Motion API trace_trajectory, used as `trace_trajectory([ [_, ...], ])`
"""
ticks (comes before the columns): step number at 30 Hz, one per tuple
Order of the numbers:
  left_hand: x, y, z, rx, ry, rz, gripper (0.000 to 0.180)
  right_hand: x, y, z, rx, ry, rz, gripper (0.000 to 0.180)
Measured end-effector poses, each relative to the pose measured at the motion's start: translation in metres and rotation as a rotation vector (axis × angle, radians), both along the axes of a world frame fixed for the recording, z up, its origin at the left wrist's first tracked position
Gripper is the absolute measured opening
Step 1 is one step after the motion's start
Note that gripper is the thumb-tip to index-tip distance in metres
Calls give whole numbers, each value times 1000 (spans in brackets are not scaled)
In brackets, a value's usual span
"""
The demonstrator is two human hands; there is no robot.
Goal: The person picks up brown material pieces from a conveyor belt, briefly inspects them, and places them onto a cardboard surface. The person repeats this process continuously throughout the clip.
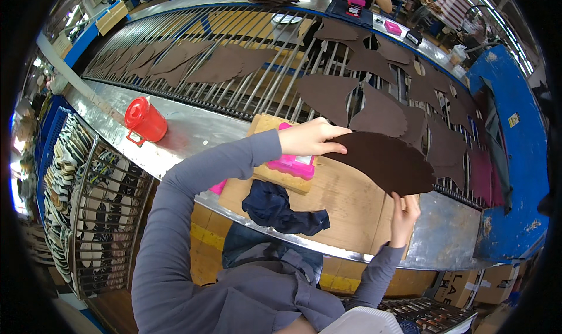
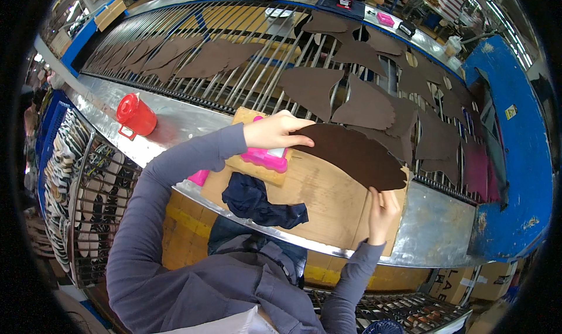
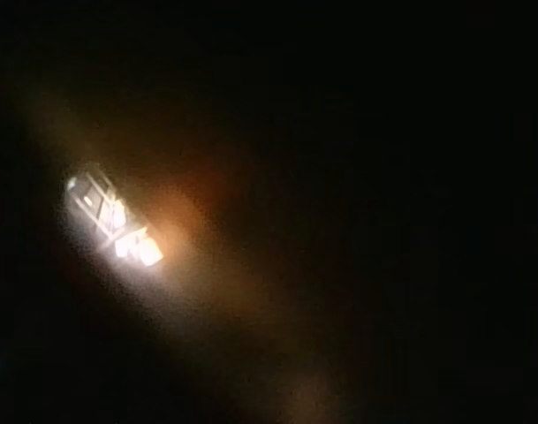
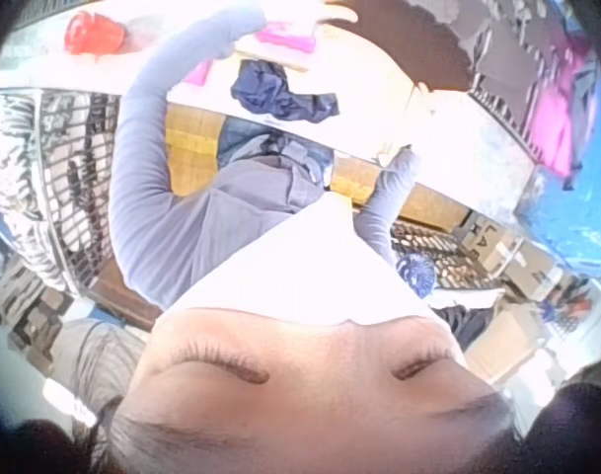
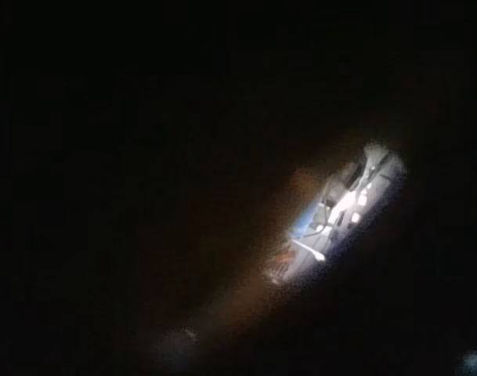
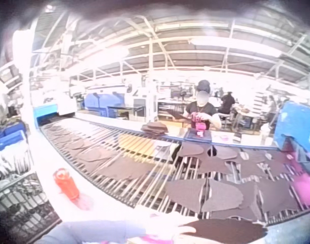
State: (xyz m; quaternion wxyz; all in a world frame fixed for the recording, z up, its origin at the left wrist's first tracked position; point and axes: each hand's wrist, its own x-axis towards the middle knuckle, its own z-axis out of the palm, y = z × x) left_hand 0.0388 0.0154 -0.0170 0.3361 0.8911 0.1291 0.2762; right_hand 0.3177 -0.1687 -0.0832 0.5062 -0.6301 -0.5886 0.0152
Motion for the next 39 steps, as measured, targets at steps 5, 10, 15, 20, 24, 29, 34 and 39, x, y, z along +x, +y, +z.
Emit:
trace_trajectory([
  [5,25,17,10,8,-4,15,42,35,-5,47,88,-92,-9,16],
  [10,11,81,43,-243,-135,275,46,13,60,91,-3,225,126,50],
  [15,-24,150,6,-205,-124,592,52,-16,175,56,-153,131,265,32],
  [20,-82,207,-86,-713,-52,513,49,-58,259,-30,-337,149,353,25],
  [24,-84,213,-138,-607,266,708,60,-67,269,-75,-482,119,347,25],
  [29,-87,222,-165,-624,328,706,62,-65,258,-89,-492,40,305,21],
  [34,-130,225,-152,-1027,-311,1009,61,-59,234,-61,-318,-15,302,16],
  [39,-221,264,-150,-1265,-907,1476,55,-42,185,-16,-314,92,220,15],
])
